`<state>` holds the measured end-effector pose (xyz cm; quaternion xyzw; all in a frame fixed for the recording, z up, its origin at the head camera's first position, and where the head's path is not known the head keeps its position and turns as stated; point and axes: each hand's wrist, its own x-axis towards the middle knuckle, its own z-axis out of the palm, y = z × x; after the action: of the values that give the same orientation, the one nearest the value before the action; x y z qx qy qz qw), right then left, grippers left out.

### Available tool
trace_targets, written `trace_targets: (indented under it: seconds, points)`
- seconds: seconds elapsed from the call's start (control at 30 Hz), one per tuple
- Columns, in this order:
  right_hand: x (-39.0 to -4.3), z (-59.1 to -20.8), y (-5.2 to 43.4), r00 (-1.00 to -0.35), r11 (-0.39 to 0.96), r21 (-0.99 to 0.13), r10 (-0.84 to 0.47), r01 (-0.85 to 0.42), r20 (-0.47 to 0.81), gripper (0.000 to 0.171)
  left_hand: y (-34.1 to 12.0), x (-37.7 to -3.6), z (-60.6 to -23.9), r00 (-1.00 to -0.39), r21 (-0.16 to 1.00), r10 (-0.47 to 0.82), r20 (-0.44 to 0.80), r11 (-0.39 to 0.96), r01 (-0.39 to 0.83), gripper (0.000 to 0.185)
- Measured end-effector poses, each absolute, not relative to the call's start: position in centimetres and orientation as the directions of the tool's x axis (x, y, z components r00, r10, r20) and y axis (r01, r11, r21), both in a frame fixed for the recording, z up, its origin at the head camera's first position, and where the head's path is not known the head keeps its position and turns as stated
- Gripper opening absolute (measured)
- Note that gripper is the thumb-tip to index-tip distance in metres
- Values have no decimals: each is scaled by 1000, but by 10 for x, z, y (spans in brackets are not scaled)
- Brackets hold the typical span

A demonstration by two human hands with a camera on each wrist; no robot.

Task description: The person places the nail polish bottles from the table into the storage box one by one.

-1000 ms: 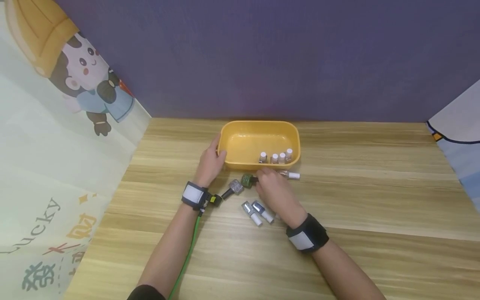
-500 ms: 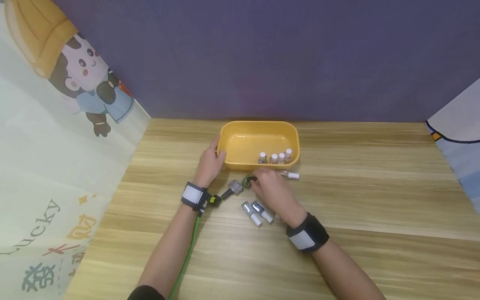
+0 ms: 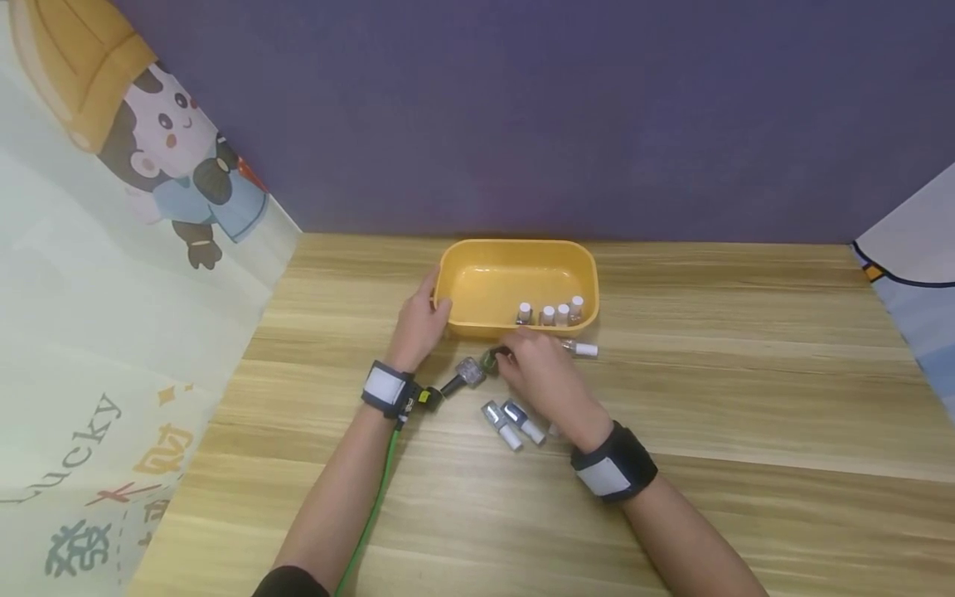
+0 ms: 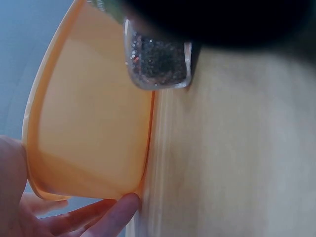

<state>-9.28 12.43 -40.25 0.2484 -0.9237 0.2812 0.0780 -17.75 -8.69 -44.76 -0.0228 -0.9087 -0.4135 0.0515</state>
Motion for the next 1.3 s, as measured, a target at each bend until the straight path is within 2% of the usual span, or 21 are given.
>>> trace_targets:
  seconds: [0.5, 0.8, 1.3]
  points:
    - [-89, -384, 125, -824, 671, -480, -427, -564, 372, 13, -87, -178, -448, -992, 744, 7, 124, 661, 98, 63]
    - [-94, -374, 126, -790, 676, -425, -426, -602, 441, 11, -88, -177, -444, -992, 740, 3, 129, 666, 98, 63]
    - [-100, -366, 138, -814, 699, -438, -388, -566, 433, 16, -88, -175, -445, -993, 749, 3, 118, 656, 91, 64]
